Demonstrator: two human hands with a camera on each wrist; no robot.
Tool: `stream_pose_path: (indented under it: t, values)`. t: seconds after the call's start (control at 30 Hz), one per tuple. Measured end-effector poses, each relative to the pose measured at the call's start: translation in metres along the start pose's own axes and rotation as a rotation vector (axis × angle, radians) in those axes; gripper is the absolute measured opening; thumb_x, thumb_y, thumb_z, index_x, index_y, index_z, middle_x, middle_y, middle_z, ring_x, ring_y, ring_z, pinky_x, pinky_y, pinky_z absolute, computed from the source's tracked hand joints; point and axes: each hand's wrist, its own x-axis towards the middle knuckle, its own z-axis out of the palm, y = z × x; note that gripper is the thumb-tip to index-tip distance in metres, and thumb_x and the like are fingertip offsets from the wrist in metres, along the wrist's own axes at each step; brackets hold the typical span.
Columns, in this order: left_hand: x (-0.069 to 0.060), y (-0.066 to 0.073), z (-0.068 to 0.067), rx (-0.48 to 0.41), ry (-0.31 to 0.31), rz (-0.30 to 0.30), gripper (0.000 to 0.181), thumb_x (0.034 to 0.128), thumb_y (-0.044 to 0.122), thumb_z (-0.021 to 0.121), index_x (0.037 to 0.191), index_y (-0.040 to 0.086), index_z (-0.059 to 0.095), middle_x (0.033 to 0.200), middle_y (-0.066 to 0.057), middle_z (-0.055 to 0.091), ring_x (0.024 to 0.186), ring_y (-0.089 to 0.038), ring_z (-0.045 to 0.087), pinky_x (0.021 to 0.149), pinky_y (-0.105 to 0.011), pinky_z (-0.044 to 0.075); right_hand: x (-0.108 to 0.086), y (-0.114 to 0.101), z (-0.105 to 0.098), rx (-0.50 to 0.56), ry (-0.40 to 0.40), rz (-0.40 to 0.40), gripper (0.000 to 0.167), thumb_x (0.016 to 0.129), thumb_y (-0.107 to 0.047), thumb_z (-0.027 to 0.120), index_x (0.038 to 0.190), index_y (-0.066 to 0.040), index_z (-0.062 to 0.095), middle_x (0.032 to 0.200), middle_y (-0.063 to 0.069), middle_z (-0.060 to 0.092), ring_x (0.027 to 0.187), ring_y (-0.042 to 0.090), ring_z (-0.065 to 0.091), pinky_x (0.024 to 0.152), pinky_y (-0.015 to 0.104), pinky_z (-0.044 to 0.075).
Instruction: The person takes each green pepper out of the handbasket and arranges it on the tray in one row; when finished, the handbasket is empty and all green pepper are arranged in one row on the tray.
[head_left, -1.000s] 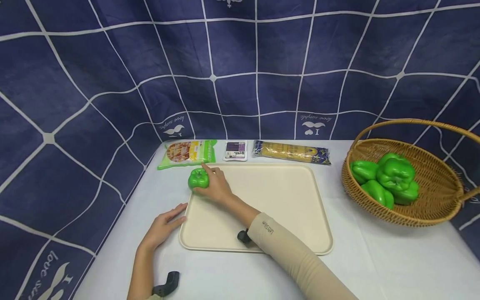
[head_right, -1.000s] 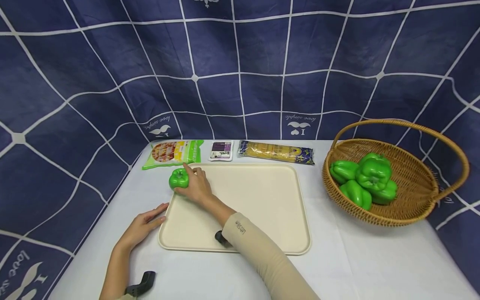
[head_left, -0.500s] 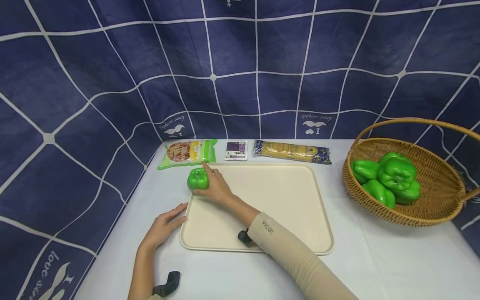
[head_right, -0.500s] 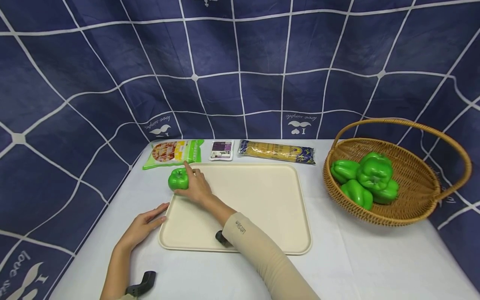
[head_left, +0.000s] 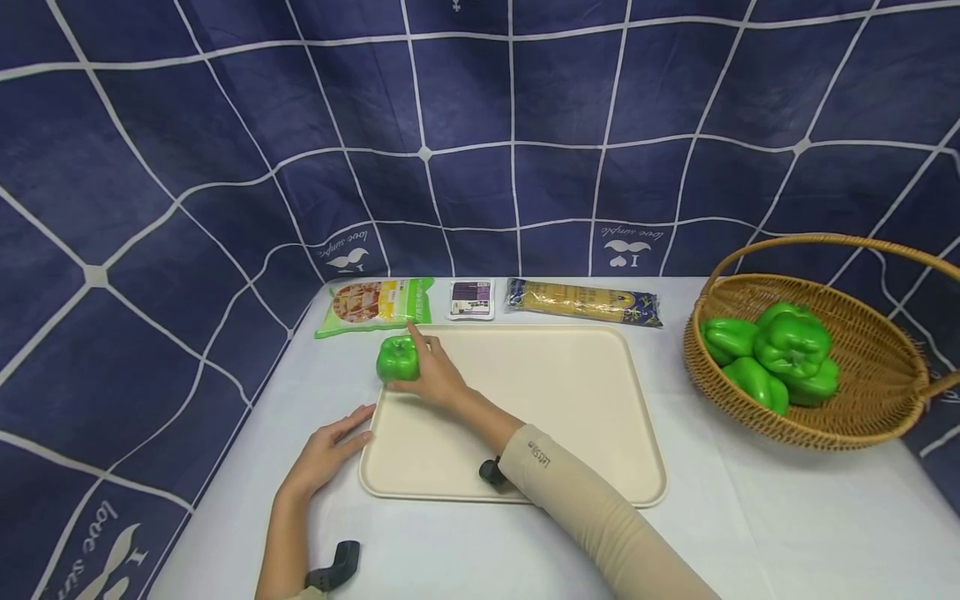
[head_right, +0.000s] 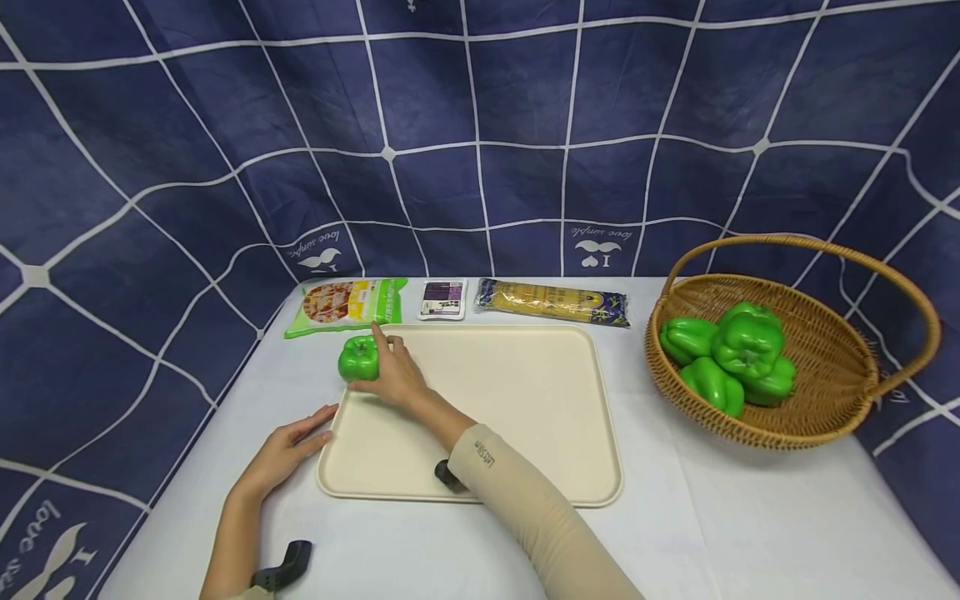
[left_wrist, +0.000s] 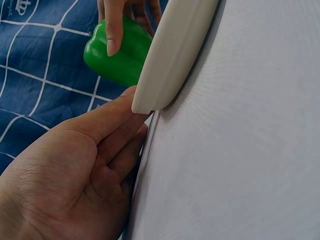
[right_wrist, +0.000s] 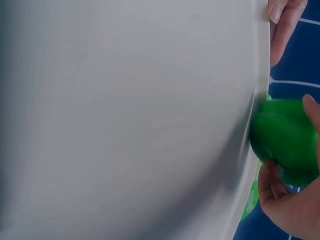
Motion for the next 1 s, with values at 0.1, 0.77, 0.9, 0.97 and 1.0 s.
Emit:
stream_pose_path:
  t: [0.1, 0.77, 0.9, 0.97, 1.0]
  values:
    - [-0.0002, 0.0, 0.0, -0.002, 0.0, -0.003, 0.052, 0.086, 0.041, 0.062, 0.132, 0.02, 0.052, 0.142, -0.01, 0.038, 0.133, -0.03, 0.031, 0.108, -0.054, 0.02, -0.0006, -0.0003, 0.0, 0.007, 0.001, -0.003, 0.109, 0.071, -0.045, 0.077, 0.149, -0.026, 0.003, 0.136, 0.014, 0.036, 0.114, 0.024, 0.049, 0.089, 0.032, 0.047]
    - [0.0003, -0.0012, -0.0004, -0.011, -0.002, 0.001, 0.052, 0.0859, 0.041, 0.062, 0.132, 0.02, 0.052, 0.142, -0.01, 0.039, 0.133, -0.03, 0.031, 0.108, -0.053, 0.02, -0.0018, 0.0017, 0.0017, 0.068, -0.006, -0.02, 0.101, 0.074, -0.037, 0.078, 0.148, -0.014, 0.012, 0.132, 0.016, 0.039, 0.115, 0.023, 0.049, 0.098, 0.032, 0.041]
    - [0.0002, -0.0004, -0.0007, -0.006, -0.003, -0.002, 0.052, 0.0859, 0.041, 0.062, 0.132, 0.02, 0.052, 0.142, -0.01, 0.039, 0.133, -0.03, 0.031, 0.108, -0.053, 0.021, -0.0029, 0.0028, 0.0003, 0.045, -0.006, -0.021, 0.103, 0.073, -0.039, 0.077, 0.148, -0.016, 0.011, 0.132, 0.016, 0.039, 0.115, 0.023, 0.049, 0.096, 0.033, 0.042]
    - [0.0003, 0.0, -0.0006, -0.006, -0.004, -0.004, 0.052, 0.0859, 0.041, 0.062, 0.133, 0.02, 0.052, 0.142, -0.01, 0.038, 0.133, -0.03, 0.031, 0.108, -0.053, 0.021, -0.0031, 0.0038, -0.0009, 0.034, -0.009, -0.023, 0.104, 0.073, -0.04, 0.077, 0.149, -0.016, 0.01, 0.133, 0.016, 0.039, 0.116, 0.024, 0.048, 0.097, 0.034, 0.042]
    - [0.0005, 0.0, -0.0005, -0.004, -0.006, -0.004, 0.052, 0.0859, 0.042, 0.062, 0.133, 0.02, 0.052, 0.142, -0.01, 0.038, 0.133, -0.03, 0.031, 0.108, -0.053, 0.021, -0.0032, 0.0045, -0.0017, 0.021, -0.011, -0.024, 0.104, 0.073, -0.041, 0.077, 0.149, -0.016, 0.01, 0.133, 0.016, 0.039, 0.117, 0.023, 0.047, 0.097, 0.034, 0.041]
